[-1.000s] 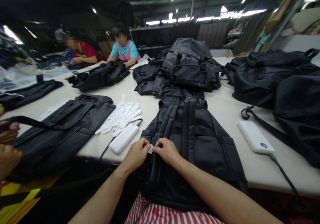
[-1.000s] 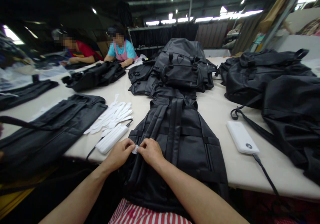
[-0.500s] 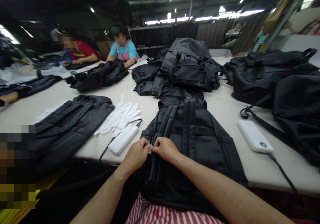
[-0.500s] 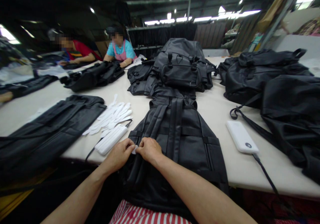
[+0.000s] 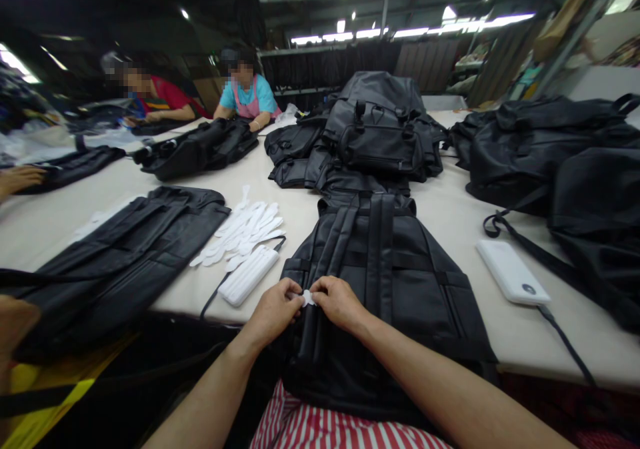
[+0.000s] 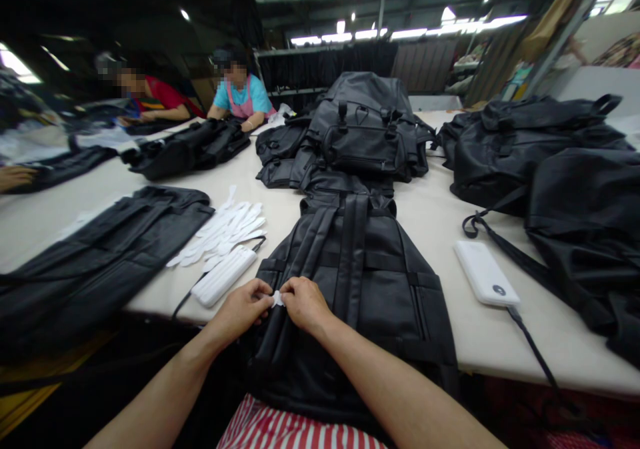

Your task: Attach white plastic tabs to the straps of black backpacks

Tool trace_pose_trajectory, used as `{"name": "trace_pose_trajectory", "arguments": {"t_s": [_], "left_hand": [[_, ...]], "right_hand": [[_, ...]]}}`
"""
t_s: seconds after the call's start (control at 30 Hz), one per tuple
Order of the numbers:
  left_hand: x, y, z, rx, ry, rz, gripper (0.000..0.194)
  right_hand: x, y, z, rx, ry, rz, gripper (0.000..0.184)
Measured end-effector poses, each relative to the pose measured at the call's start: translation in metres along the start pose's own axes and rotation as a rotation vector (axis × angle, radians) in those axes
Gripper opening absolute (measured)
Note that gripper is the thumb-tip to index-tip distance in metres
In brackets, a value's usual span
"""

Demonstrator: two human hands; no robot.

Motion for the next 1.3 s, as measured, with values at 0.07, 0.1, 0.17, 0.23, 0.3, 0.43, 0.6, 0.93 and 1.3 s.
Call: {"name": "trace_pose_trajectory", "arguments": {"t_s": [0.07, 0.1, 0.17, 0.23, 0.3, 0.43, 0.6, 0.93, 1.3], "left_hand": [[-0.002, -0.004, -0.002, -0.005, 0.023, -0.094, 0.018], [-0.005, -0.006, -0.003, 0.002, 0.047, -0.14, 0.016], [-0.01, -0.007, -0.004, 0.035, 0.103, -0.189, 0.015], [-0.011, -0.004, -0.004, 0.083, 0.119, -0.171, 0.017], [-0.006, -0.002, -0.004, 0.11, 0.096, -0.126, 0.019], [0.0, -0.002, -0.002, 0.107, 0.032, -0.047, 0.021], [-0.008, -0.005, 0.0, 0.055, 0.011, 0.056, 0.022], [-0.002, -0.002, 0.004, 0.004, -0.005, 0.209, 0.016], [0.003, 0.006, 0.005, 0.105, -0.062, 0.352, 0.023]], "right_hand": [[0.0, -0.001, 0.001, -0.014, -0.005, 0.009, 0.013], [0.0, -0.001, 0.001, -0.02, -0.001, 0.014, 0.013], [0.0, -0.001, 0.002, -0.027, 0.012, 0.024, 0.013], [0.001, -0.002, 0.002, -0.034, 0.026, 0.04, 0.013], [0.003, -0.003, 0.004, -0.038, 0.037, 0.062, 0.012], [0.013, -0.005, 0.006, -0.022, 0.031, 0.09, 0.012], [0.03, -0.011, 0.009, -0.014, -0.022, 0.107, 0.012], [0.026, -0.01, 0.008, 0.0, -0.042, 0.132, 0.012], [0.018, -0.004, 0.005, 0.072, -0.039, -0.002, 0.004]]}}
Point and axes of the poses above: each hand's wrist, its own z-axis away from the middle knuckle, its own y-axis out of the palm, x = y × z, the point moved 10 cm from there along -z, towards the middle knuckle, and after that the axes turned 15 degrees about y, right-handed, at the moved point
